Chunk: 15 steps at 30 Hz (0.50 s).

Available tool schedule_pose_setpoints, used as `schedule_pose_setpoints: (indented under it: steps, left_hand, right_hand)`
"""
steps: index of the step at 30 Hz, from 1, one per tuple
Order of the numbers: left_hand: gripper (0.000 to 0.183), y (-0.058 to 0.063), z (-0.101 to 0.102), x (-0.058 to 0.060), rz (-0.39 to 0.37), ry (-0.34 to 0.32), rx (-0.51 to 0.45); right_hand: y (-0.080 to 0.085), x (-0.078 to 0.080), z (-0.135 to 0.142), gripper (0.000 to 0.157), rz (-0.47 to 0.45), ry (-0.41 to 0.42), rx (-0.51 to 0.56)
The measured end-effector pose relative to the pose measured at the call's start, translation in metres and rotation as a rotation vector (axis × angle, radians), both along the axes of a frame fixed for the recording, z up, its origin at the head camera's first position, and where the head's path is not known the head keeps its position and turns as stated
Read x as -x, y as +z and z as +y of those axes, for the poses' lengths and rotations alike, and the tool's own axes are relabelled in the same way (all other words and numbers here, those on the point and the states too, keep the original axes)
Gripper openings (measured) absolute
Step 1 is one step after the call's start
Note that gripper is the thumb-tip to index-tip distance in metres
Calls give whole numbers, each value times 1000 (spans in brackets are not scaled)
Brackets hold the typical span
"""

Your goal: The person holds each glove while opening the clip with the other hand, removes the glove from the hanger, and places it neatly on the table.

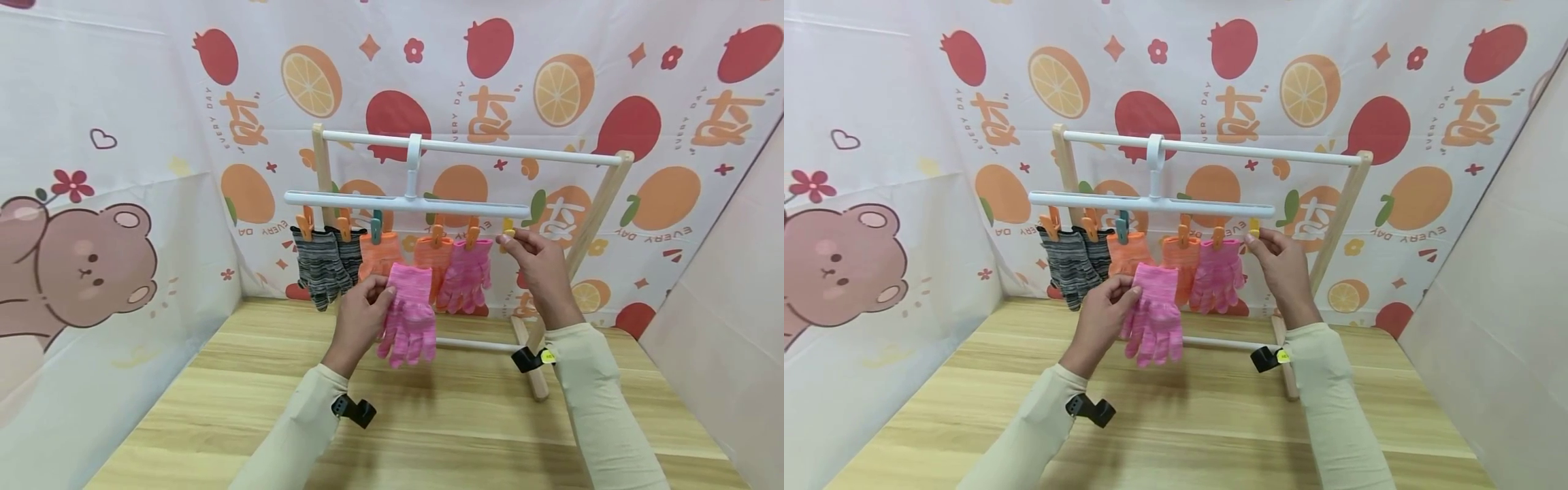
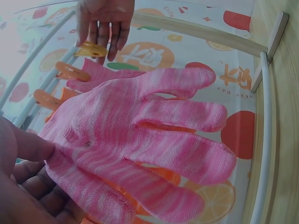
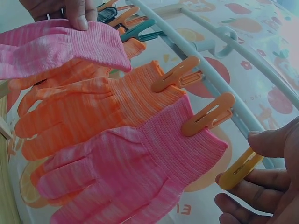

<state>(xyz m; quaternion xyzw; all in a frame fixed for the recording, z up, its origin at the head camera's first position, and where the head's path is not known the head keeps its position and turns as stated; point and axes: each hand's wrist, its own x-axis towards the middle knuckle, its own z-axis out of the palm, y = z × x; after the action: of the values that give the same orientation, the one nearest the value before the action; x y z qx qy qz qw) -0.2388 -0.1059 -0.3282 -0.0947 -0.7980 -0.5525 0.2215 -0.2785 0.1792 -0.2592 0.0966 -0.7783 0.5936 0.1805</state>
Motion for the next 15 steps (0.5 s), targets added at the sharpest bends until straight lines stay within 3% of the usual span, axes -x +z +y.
schedule_pose_setpoints:
  steps: [15]
  left_hand:
    - [15,-3,-17,-3,1,45,-10]
  right_hand:
    - [-5,3,1,56,-2,-20,-30]
